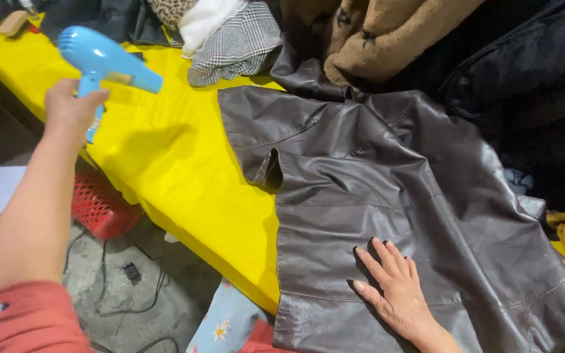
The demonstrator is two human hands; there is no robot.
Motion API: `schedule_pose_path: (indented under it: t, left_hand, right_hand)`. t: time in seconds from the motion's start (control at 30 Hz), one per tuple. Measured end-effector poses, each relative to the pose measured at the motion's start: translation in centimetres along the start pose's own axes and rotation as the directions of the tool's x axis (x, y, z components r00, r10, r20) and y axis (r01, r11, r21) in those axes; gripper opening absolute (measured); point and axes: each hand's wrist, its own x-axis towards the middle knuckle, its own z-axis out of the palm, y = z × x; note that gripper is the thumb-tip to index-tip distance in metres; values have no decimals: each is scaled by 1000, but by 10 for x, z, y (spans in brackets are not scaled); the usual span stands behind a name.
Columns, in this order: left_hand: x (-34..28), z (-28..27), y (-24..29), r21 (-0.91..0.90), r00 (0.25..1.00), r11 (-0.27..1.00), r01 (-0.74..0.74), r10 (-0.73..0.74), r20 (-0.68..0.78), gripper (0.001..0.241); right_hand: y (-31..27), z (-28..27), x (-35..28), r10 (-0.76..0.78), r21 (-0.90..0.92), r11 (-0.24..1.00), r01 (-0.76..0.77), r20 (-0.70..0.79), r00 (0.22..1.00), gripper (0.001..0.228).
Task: The person is conditioning a leather jacket sleeve by heating it with a hair dryer, smoothing it by hand, marking it with a white pen, and folding the cuff.
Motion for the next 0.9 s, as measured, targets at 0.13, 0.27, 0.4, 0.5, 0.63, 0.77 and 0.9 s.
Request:
schedule_pose_path:
  t: [0.13, 0.27, 0.4, 0.5, 0.63, 0.77, 0.9]
  left_hand:
    - [29, 16, -15, -59, 952, 967, 246, -253, -174, 46]
    - [56, 49, -45, 73, 896, 905, 418, -398, -195, 47]
    - [90, 81, -82, 230, 908, 879, 418, -392, -151, 54]
    - [103, 98, -100, 399, 950, 862, 313, -283, -134, 62]
    - [104, 95, -102, 578, 974, 785, 224, -206, -97, 69]
    - [49, 81, -67, 625, 954, 776, -86, 246, -174, 75]
    - [-65, 108, 23, 382, 843, 789, -482, 537, -45, 41]
  right_hand:
    - [-2, -1, -1, 1, 16, 1000, -1, 4, 1000, 70]
    - [-6, -3, -1, 10, 31, 999, -11, 12, 1000, 69]
    - [-6, -3, 2, -26, -15, 1000, 26, -32, 999, 70]
    - [-28, -14, 12, 22, 63, 998, -25, 58, 998, 71]
    - [-57, -20, 42, -319, -40, 948, 317, -91, 943, 72]
    - [-45, -11, 78, -372, 19, 928, 371, 41, 927, 69]
    - [-32, -15, 88, -328, 189, 927, 323, -8, 945, 76]
